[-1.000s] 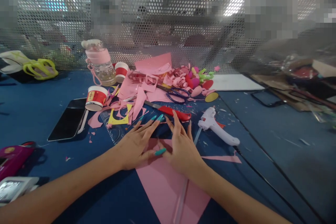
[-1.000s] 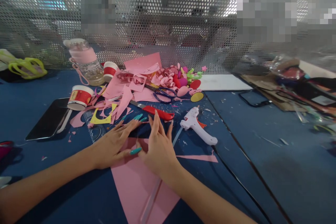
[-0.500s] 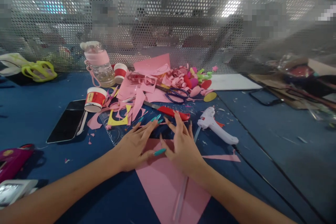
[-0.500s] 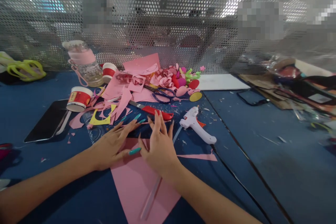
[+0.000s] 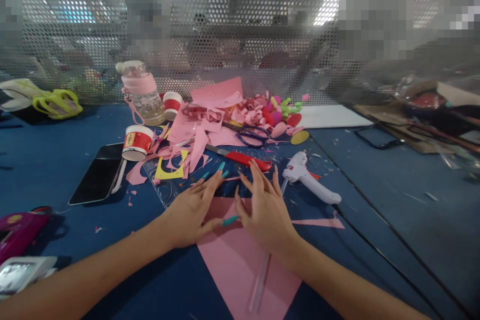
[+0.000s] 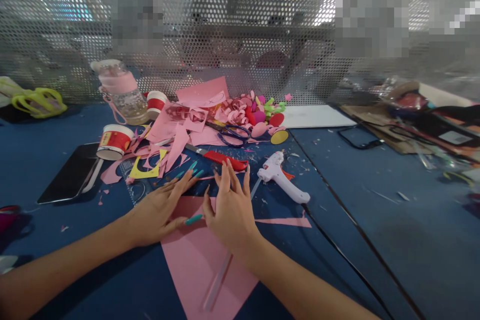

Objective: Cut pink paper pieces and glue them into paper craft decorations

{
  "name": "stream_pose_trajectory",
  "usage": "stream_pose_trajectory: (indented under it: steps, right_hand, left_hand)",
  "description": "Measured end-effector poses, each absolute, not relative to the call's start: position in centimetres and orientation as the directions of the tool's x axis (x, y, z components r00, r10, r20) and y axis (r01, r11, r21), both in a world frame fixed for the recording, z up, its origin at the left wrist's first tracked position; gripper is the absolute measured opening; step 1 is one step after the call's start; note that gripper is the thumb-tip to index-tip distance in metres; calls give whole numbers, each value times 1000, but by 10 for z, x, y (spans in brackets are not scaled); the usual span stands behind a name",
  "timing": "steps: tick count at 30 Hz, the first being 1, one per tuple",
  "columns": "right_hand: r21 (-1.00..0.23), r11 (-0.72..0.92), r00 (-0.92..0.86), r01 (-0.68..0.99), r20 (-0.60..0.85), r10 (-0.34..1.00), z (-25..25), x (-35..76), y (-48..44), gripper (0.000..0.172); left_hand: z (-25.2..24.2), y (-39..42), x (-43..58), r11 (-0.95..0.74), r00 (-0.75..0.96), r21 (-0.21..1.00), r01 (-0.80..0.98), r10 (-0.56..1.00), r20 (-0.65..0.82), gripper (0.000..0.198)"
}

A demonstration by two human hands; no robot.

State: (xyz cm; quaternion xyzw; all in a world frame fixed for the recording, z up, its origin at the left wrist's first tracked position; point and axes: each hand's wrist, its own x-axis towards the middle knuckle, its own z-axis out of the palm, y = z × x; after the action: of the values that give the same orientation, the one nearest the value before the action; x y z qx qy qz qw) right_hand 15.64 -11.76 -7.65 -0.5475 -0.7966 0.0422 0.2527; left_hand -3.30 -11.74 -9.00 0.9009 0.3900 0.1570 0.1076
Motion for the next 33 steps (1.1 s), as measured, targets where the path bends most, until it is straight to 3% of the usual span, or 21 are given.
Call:
stream_pose_trajectory:
  steps: [4, 8, 13, 21, 28, 30, 33]
  right_hand:
    - [-288, 441, -343, 850, 333, 878, -80, 158, -117, 83]
    - [-319, 438, -373, 840, 247, 894, -82, 157, -116, 96]
    - [-358, 423, -358, 833, 235, 904, -80, 157, -117, 95]
    - [-370, 433, -306, 822, 354, 884, -80, 159, -118, 86]
    - [-395, 539, -449, 743, 302, 841, -81, 159, -117, 88]
    - [-402, 535, -440, 743, 309, 843, -80, 158, -116, 87]
    - [-468, 483, -338, 740, 361, 869, -79, 159, -116, 81]
  left_hand:
    - [-87, -120, -32, -680, 655, 321, 660, 729, 197, 85]
    - [-84, -121, -31, -675, 646, 361, 644, 732, 216, 85]
    - [-83, -122, -34, -674, 640, 408, 617, 730, 239, 82]
    - [-82, -122, -36, -559, 540, 567, 606, 811, 222, 80]
    - [-82, -120, -35, -566, 541, 578, 587, 806, 240, 84]
    - [-82, -120, -36, -543, 428, 607, 580, 837, 340, 73]
    - [-84, -118, -38, -424, 67, 711, 561, 879, 471, 40]
